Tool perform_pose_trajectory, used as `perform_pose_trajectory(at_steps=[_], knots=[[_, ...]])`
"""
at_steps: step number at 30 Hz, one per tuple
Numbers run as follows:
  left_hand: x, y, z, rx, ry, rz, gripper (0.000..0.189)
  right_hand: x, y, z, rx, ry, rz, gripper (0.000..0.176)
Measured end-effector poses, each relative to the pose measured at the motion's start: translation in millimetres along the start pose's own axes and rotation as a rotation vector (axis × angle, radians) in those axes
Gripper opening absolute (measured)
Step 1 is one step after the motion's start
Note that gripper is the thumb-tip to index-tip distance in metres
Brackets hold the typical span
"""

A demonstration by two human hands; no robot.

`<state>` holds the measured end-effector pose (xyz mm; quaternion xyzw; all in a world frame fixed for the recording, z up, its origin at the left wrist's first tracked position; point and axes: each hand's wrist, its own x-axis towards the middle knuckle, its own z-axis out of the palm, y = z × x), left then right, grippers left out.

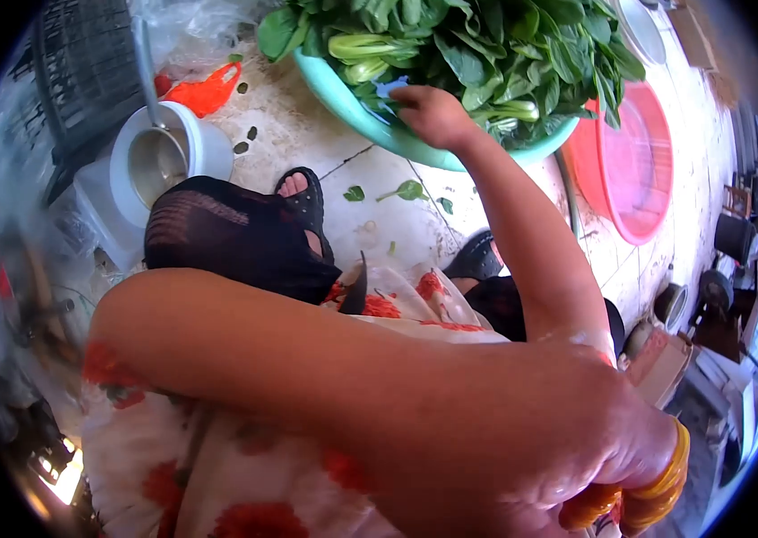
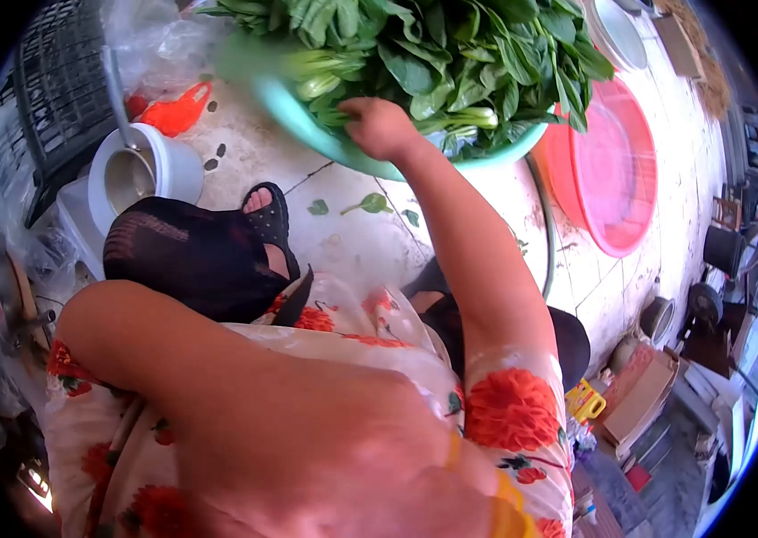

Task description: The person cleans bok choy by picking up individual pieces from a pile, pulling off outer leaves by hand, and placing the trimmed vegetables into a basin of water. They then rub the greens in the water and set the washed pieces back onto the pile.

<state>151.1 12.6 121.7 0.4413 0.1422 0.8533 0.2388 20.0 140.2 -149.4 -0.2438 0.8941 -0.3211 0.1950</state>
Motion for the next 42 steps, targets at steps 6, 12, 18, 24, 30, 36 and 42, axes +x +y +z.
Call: perform_pose_trajectory(at_steps=[6, 12, 18, 24, 30, 36, 42], knots=[[-20, 28, -28, 0.045, 0.016, -0.043, 0.030, 41, 1, 25, -0.233, -0.263, 0.249, 0.041], [-27, 39, -46, 0.114, 0.052, -0.121, 0.033, 47, 12, 31, -0.397, -0.416, 0.542, 0.034], [-15, 35, -57, 0.502, 0.521, -0.360, 0.035, 42, 69, 61, -0.344, -0.075, 0.536, 0.032], [-10, 57, -115, 0.322, 1.020, -0.335, 0.023, 17, 39, 30, -0.043, -0.030, 0.632, 0.036], [-1, 59, -138, 0.812, 1.093, -0.417, 0.027, -5, -12, -12, -0.116, -0.024, 0.438, 0.027], [-16, 42, -169, 1.653, 0.798, -0.604, 0.088, -25, -62, -53, 0.834, 0.397, 0.253, 0.015], [-9, 36, -174, 0.891, 0.732, -0.550, 0.048, -30, -114, -104, 0.855, 0.507, -0.065, 0.013]])
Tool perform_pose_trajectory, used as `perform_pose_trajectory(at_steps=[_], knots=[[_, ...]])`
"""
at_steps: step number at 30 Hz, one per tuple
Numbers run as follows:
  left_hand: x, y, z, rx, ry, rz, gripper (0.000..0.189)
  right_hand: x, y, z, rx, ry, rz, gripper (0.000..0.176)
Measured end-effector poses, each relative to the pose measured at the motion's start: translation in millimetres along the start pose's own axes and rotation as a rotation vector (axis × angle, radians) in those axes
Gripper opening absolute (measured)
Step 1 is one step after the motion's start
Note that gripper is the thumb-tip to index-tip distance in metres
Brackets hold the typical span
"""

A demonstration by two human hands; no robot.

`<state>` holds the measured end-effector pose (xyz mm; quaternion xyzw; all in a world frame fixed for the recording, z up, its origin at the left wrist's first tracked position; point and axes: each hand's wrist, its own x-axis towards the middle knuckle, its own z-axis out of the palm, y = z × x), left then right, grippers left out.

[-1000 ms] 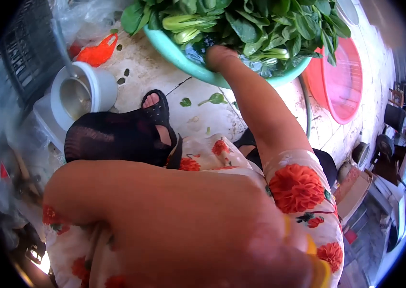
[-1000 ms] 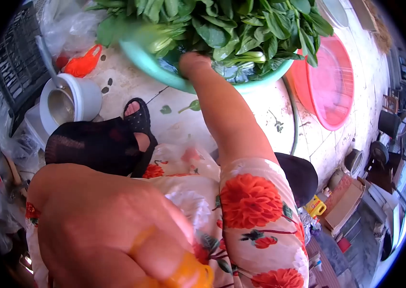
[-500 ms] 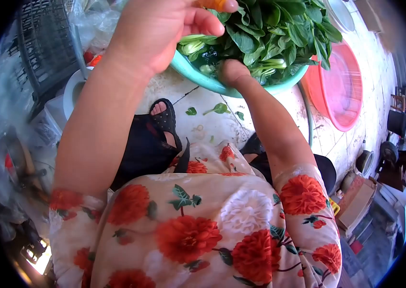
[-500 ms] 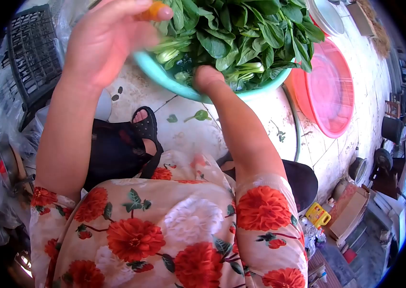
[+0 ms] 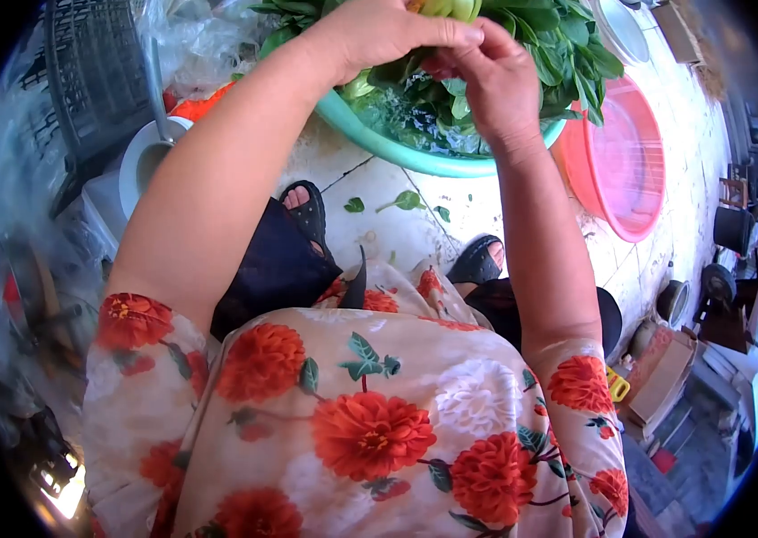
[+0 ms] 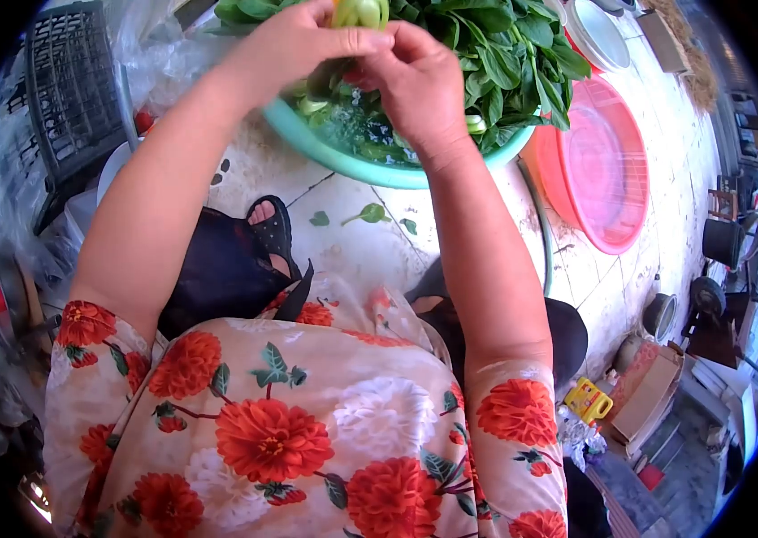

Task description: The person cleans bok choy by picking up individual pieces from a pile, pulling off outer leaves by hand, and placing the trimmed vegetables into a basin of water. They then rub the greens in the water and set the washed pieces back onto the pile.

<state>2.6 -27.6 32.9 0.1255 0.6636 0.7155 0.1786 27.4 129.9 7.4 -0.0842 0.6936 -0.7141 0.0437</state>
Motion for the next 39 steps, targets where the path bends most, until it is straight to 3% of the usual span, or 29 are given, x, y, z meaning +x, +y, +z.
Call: perform_pose_trajectory(at_steps=[2, 4, 6, 7, 10, 11, 13, 14, 15, 16, 17, 20, 22, 24, 26, 28, 32, 34, 36, 38, 39], knots=[[7, -5, -2, -0.111, -0.054, 0.090, 0.026, 5, -2, -2, 0.035, -0.073, -0.110, 0.018], [5, 0, -4, 0.020, 0.048, 0.193, 0.021, 3, 1, -13, 0.208, -0.142, 0.036, 0.042], [5, 5, -2, 0.004, 0.128, 0.284, 0.019, -1, 16, -5, 0.233, 0.111, 0.062, 0.021], [4, 6, -1, -0.008, 0.201, 0.376, 0.018, -2, 34, -8, 0.196, 0.111, 0.137, 0.024], [0, 11, -3, -0.156, 0.168, 0.379, 0.018, -9, 103, -16, -0.319, -0.153, 0.528, 0.029], [-2, 17, 0, -0.217, 0.158, 0.363, 0.017, -12, 129, -22, -0.761, -0.292, 0.351, 0.037], [-6, 25, 5, -0.315, 0.117, 0.389, 0.016, -12, 154, -23, -1.141, -0.492, 0.417, 0.043], [-9, 29, 8, -0.412, 0.075, 0.414, 0.016, -12, 163, -23, -1.140, -0.502, 0.418, 0.043], [-10, 39, 12, -0.329, 0.197, 0.258, 0.018, -10, 171, -26, -1.231, -0.555, 0.484, 0.040], [-10, 37, 8, -0.329, 0.206, 0.260, 0.018, -6, 177, -28, -1.324, -0.606, 0.544, 0.039], [-9, 33, 5, -0.308, 0.170, 0.295, 0.019, 4, 188, -28, -1.436, -0.779, 0.672, 0.041], [-4, 29, 0, -0.255, 0.139, 0.339, 0.023, 6, 201, -41, -1.576, -0.889, 0.598, 0.042], [-14, 45, 5, -0.217, 0.225, 0.164, 0.024, 11, 199, -37, -1.591, -0.894, 0.658, 0.041], [-19, 47, 3, -0.199, 0.231, 0.136, 0.026, 12, 198, -32, -1.605, -0.890, 0.791, 0.040], [-24, 44, -4, -0.290, 0.114, 0.238, 0.030, 9, 195, -32, -1.624, -0.912, 0.745, 0.043], [-20, 36, -4, -0.232, 0.168, 0.263, 0.031, 2, 194, -32, -1.657, -0.639, 0.440, 0.043], [-11, 31, -8, -0.164, 0.194, 0.292, 0.031, 0, 172, -41, -1.380, -0.635, 0.490, 0.043], [-10, 36, -5, -0.097, 0.234, 0.233, 0.031, -9, 168, -39, -1.297, -0.369, 0.375, 0.040], [-9, 40, -1, -0.023, 0.269, 0.178, 0.031, -11, 165, -34, -1.284, -0.379, 0.417, 0.037], [-13, 41, -3, 0.067, 0.244, 0.235, 0.031, -6, 152, -29, -1.304, -0.557, 0.568, 0.036], [-7, 37, -1, 0.187, 0.318, 0.273, 0.032, -4, 139, -26, -1.255, -0.585, 0.546, 0.033]])
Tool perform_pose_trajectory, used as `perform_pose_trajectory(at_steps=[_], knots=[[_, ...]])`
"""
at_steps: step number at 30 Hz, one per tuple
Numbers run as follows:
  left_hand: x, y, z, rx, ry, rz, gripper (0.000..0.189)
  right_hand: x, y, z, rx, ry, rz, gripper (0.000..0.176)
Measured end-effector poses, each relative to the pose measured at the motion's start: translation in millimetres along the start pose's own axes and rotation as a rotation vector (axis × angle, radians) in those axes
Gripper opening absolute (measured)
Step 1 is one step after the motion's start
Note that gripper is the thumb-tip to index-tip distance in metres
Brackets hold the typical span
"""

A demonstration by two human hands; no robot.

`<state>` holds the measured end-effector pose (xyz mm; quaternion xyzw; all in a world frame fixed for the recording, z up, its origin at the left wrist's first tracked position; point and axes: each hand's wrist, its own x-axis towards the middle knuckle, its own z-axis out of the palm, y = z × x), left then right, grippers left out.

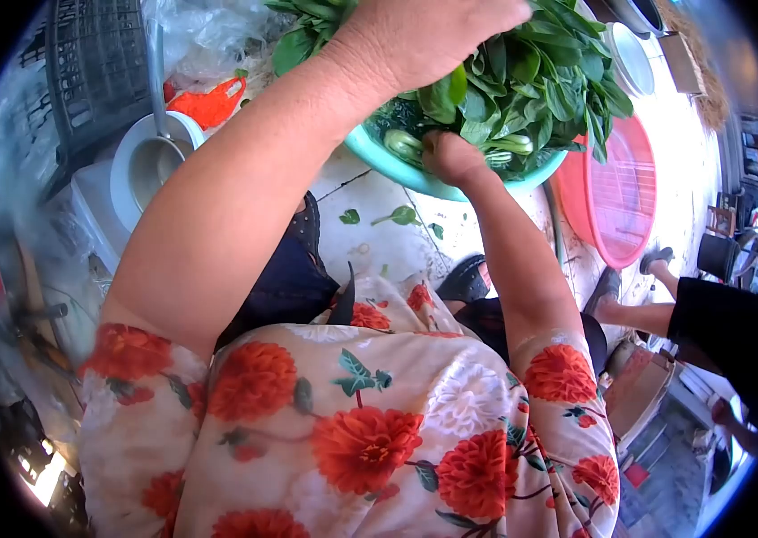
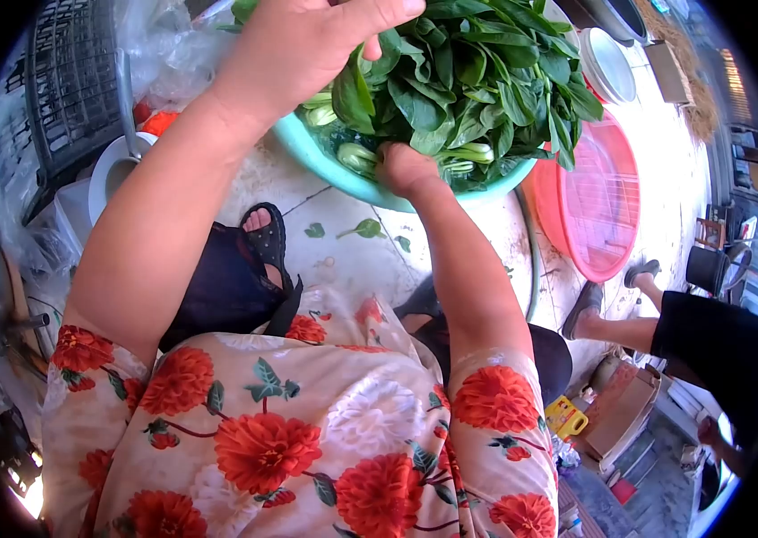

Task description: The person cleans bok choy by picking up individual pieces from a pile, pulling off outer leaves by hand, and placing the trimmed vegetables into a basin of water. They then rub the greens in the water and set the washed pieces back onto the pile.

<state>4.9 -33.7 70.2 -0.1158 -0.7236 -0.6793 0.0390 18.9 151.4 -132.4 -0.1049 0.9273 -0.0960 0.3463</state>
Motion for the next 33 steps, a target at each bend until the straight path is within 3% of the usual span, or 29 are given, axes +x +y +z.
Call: perform_pose_trajectory(at_steps=[1, 4, 5, 7, 8, 9, 11, 16, 18, 21, 26, 33], knots=[[0, -5, 1, -0.001, -0.001, 0.004, 0.032, -7, 0, -3, -0.001, 0.004, 0.002, 0.033], [0, -11, 0, -0.030, 0.032, -0.125, 0.036, -37, 3, -15, 0.242, 0.276, -0.290, 0.028], [1, -14, 0, 0.087, 0.060, -0.077, 0.030, -47, 5, -22, 0.238, 0.293, -0.285, 0.028], [-1, -15, -1, 0.227, 0.068, -0.103, 0.033, -68, 3, -44, 0.598, 0.259, -0.348, 0.025], [1, -19, 2, 0.089, 0.109, -0.153, 0.034, -82, -1, -60, 0.732, 0.207, -0.268, 0.025], [10, -36, -3, 0.110, 0.020, -0.062, 0.029, -90, -1, -71, 0.863, 0.234, -0.320, 0.025], [13, -42, 3, -0.007, -0.011, 0.010, 0.037, -106, -2, -95, 1.056, 0.282, -0.399, 0.023], [9, -48, 34, -0.173, -0.072, -0.071, 0.040, -138, -2, -136, 1.093, 0.366, -0.427, 0.022], [8, -49, 42, -0.395, -0.173, -0.235, 0.046, -144, -1, -137, 1.188, 0.368, -0.369, 0.020], [1, -46, 55, -0.505, -0.240, -0.261, 0.050, -147, -2, -131, 1.306, 0.415, -0.294, 0.018], [-2, -49, 66, -0.549, -0.290, -0.351, 0.055, -138, 5, -118, 1.386, 0.472, -0.245, 0.014], [-8, -54, 78, -0.306, -0.317, -0.297, 0.068, -138, 9, -115, 1.356, 0.443, -0.208, 0.018]])
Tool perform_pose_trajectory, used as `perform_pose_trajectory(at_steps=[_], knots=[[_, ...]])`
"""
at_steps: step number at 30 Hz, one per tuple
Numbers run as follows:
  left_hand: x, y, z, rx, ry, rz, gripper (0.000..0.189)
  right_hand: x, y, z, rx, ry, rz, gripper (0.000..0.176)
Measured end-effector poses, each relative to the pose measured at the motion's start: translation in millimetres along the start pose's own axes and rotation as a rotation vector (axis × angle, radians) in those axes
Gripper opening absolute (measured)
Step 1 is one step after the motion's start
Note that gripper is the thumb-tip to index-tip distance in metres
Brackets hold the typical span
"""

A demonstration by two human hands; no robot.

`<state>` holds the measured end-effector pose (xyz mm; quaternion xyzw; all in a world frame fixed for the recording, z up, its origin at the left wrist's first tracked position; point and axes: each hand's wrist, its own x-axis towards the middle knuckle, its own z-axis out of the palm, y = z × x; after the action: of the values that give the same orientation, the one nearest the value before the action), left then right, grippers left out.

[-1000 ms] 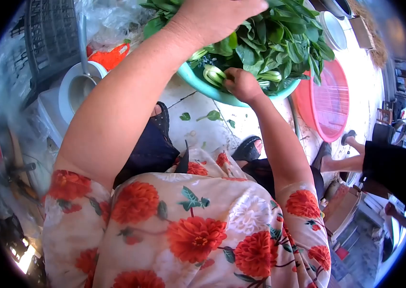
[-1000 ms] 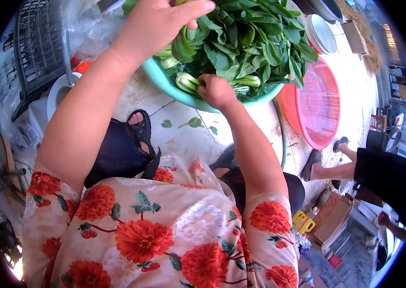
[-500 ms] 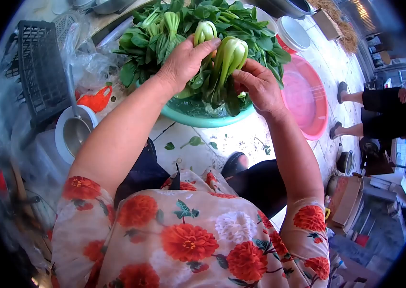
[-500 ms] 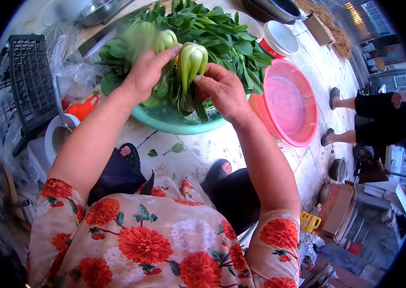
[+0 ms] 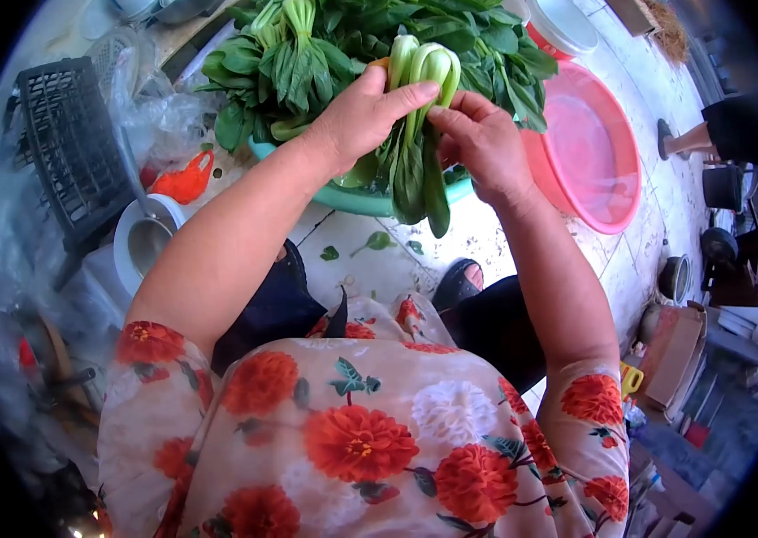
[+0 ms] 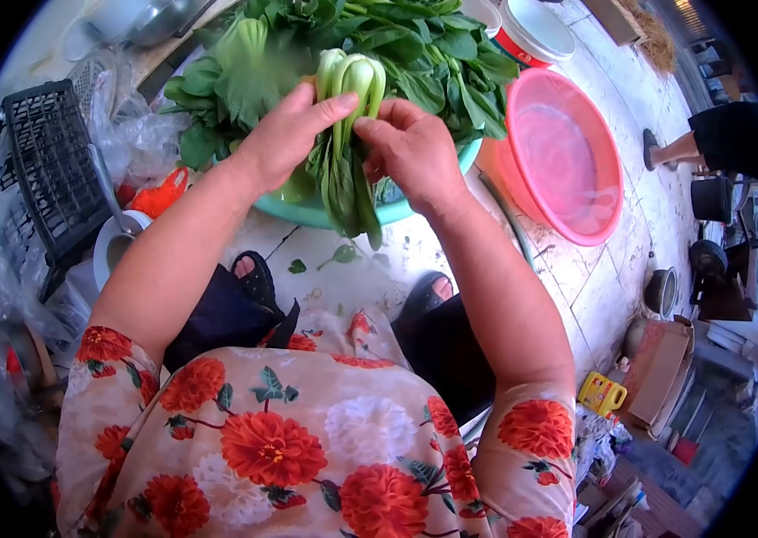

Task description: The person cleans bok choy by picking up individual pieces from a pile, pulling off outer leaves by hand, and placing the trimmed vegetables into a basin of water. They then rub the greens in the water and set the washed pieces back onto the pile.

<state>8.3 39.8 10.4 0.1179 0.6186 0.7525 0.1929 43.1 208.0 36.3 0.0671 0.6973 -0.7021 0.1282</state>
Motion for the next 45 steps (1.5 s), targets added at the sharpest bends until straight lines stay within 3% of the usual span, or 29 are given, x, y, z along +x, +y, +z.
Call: perform_pose_trajectory(at_steps=[10, 22, 27, 29, 34, 38, 40, 41, 42, 44, 45], knots=[[19, -14, -13, 0.047, -0.010, -0.047, 0.076, 7, 2, -12, 0.015, -0.030, 0.084, 0.025], [9, 6, 5, 0.001, -0.002, -0.061, 0.066, -1, -6, -32, 0.199, -0.098, 0.174, 0.027], [-9, 18, 25, 0.078, 0.033, -0.071, 0.068, -16, -12, -34, 0.140, -0.167, 0.116, 0.034], [-24, 23, 35, 0.197, 0.103, -0.007, 0.053, -22, -11, -33, 0.048, -0.172, 0.048, 0.038], [-49, 18, 45, 0.243, 0.143, -0.013, 0.055, -34, -14, -31, -0.047, -0.187, -0.002, 0.043], [-60, 8, 52, 0.222, 0.165, 0.100, 0.054, -39, -12, -25, -0.073, -0.152, -0.039, 0.044], [-62, 6, 52, 0.262, 0.217, 0.079, 0.083, -45, -13, -19, -0.062, -0.132, -0.045, 0.043], [-63, 4, 50, 0.335, 0.215, 0.090, 0.069, -47, -13, -17, -0.043, -0.172, -0.046, 0.042], [-66, 11, 52, 0.343, 0.214, 0.087, 0.069, -47, -12, -16, -0.024, -0.209, -0.047, 0.042], [-73, 22, 54, 0.208, 0.070, -0.010, 0.054, -44, -7, -16, -0.034, -0.233, -0.053, 0.043], [-73, 19, 52, 0.175, 0.095, -0.015, 0.043, -44, -7, -15, -0.083, -0.256, -0.056, 0.045]])
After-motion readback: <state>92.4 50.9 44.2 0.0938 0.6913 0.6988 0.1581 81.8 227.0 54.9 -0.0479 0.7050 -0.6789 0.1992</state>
